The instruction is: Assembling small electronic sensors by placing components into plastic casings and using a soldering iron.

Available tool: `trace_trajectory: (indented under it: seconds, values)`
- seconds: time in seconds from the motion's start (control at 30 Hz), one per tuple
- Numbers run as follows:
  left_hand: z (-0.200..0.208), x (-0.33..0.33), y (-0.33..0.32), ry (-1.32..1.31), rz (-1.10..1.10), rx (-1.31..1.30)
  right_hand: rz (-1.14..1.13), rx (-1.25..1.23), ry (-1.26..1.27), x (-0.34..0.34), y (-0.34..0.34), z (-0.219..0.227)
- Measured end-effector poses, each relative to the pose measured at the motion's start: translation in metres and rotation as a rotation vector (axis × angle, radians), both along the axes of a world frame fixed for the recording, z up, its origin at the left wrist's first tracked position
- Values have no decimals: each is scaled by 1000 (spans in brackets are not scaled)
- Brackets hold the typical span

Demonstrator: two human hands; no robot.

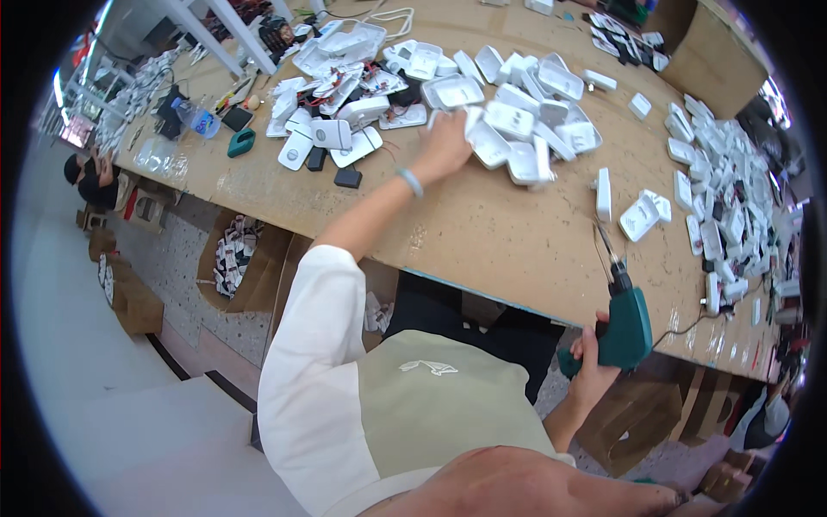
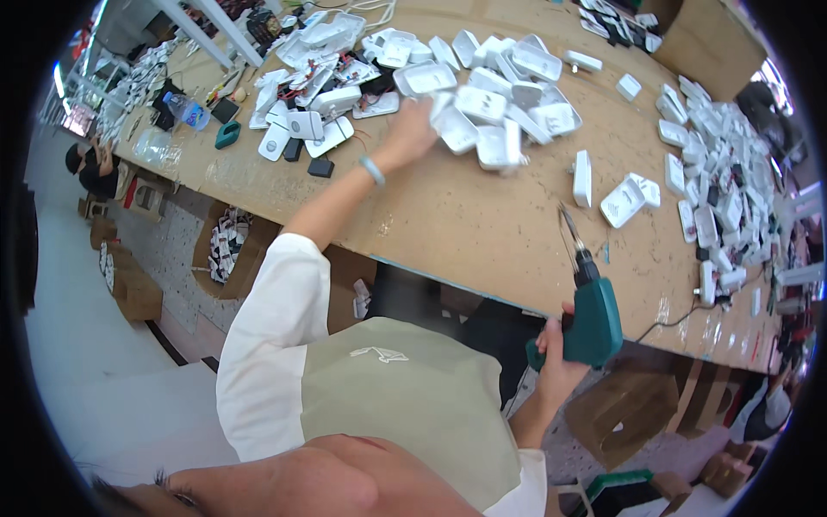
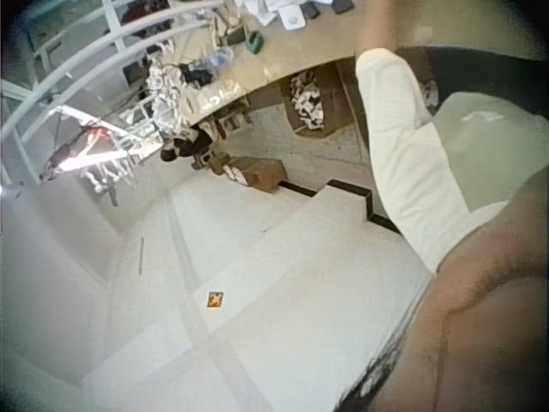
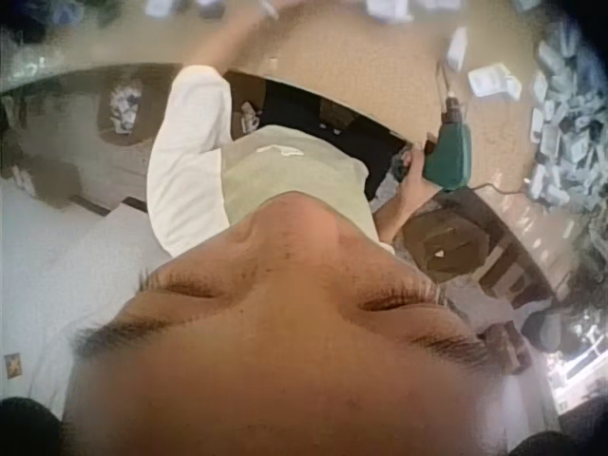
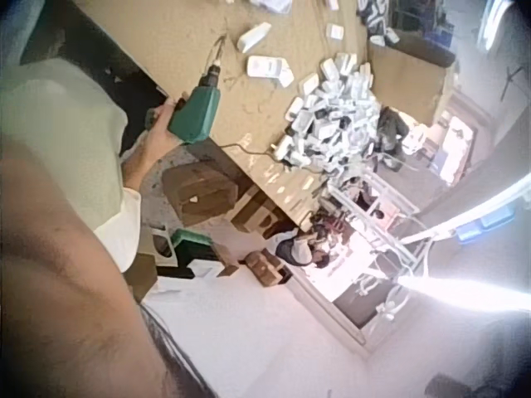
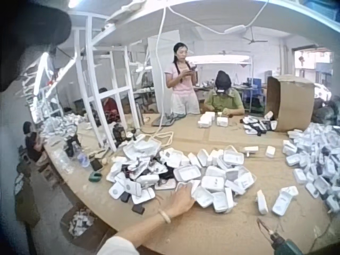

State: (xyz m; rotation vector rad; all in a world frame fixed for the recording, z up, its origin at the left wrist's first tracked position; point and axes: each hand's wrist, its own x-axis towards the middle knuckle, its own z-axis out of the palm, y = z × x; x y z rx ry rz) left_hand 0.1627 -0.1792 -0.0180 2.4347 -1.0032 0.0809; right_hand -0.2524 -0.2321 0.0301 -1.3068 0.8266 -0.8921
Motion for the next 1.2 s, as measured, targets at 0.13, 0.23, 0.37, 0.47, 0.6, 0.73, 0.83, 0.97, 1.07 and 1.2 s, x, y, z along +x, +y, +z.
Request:
trace_trajectory:
  seconds: [0.13,0.23,0.37,0.47,0.6,0.73,0.83,0.97,1.07,1.2]
  values:
    - [-2,-56,36,-278,-155,-72,-40,17,11,-7,-12,-6]
    - [13,-94,52,-21,-274,-244,-60,-3,27,1,-20,-3]
    - [17,-128,45,-319,-619,-231,-64,-71,16,8,-29,4]
    - [12,-120,35,-54,-559,-310,-50,-65,-38,8,-29,5]
    - [11,-134,57,-97,-721,-473,-77,-45,-57,6,-19,9]
    - [-19,-147,48,-117,-972,-223,-85,-37,-51,-1,-21,-2]
    - [-35,-131,10,44,-766,-194,-71,-41,-55,-3,-26,-5]
    - [-19,-116,-11,0,-772,-225,-105,-62,-63,-2,-17,3]
    - [8,-112,2,-15,-749,-305,-122,-53,-68,-3,-16,7]
    - [43,5,44,-197,-159,204,-173,-58,-44,-13,-22,1]
